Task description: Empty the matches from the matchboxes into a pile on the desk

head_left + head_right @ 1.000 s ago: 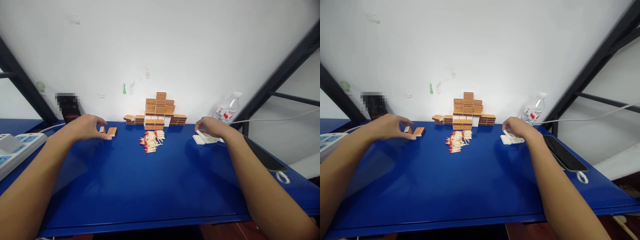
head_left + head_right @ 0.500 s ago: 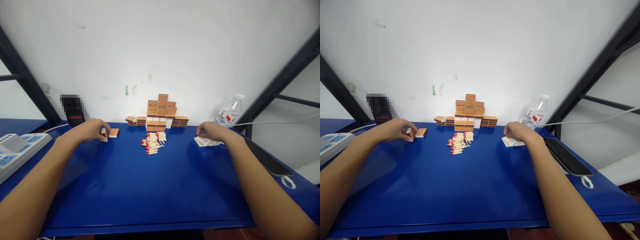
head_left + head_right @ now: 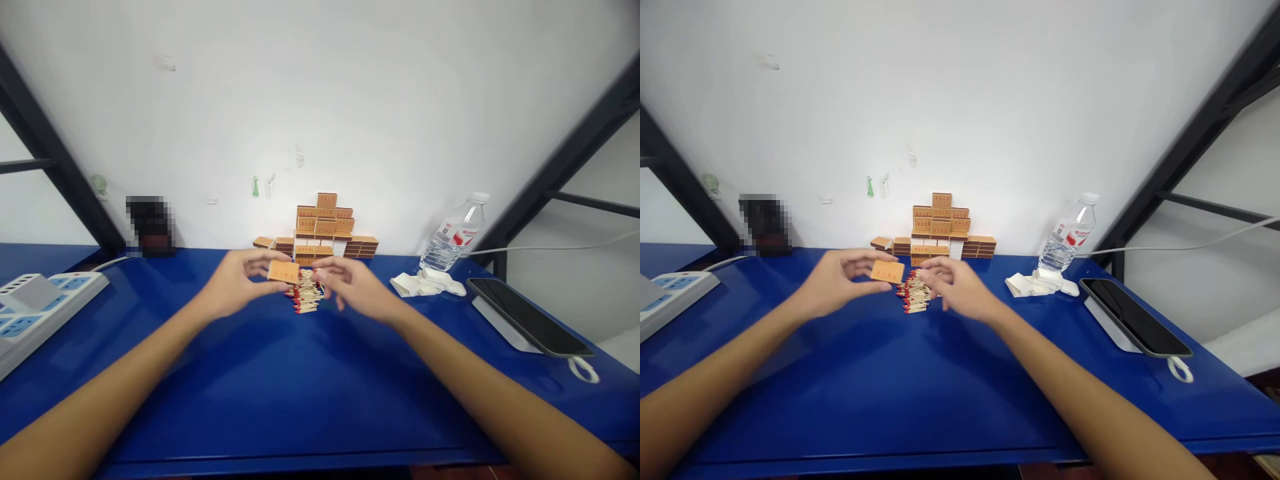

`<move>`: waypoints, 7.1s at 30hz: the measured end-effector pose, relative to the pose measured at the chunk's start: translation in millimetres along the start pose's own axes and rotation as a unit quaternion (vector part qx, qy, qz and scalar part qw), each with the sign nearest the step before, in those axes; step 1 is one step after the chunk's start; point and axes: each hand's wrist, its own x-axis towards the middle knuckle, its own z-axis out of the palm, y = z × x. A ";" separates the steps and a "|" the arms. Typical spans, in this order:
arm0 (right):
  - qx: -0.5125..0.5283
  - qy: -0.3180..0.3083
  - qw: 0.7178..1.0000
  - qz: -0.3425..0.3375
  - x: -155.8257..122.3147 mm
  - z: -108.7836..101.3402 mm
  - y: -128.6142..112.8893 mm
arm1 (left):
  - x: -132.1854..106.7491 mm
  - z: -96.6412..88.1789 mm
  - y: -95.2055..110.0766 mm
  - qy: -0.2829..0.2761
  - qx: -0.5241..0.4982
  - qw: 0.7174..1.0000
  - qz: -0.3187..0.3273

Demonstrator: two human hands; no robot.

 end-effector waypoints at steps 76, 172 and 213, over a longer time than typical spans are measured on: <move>0.111 0.072 0.991 -0.019 -13.3 39.9 2.6 | -7.0 45.8 -34.0 0.065 0.050 0.997 0.017; -0.228 0.126 0.945 -0.196 -14.9 28.1 10.1 | 1.9 20.0 -18.0 -0.053 0.012 0.998 -0.037; -0.470 0.215 0.853 -0.072 30.7 -125.8 44.2 | 7.0 -2.3 -23.5 -0.058 -0.250 0.932 -0.257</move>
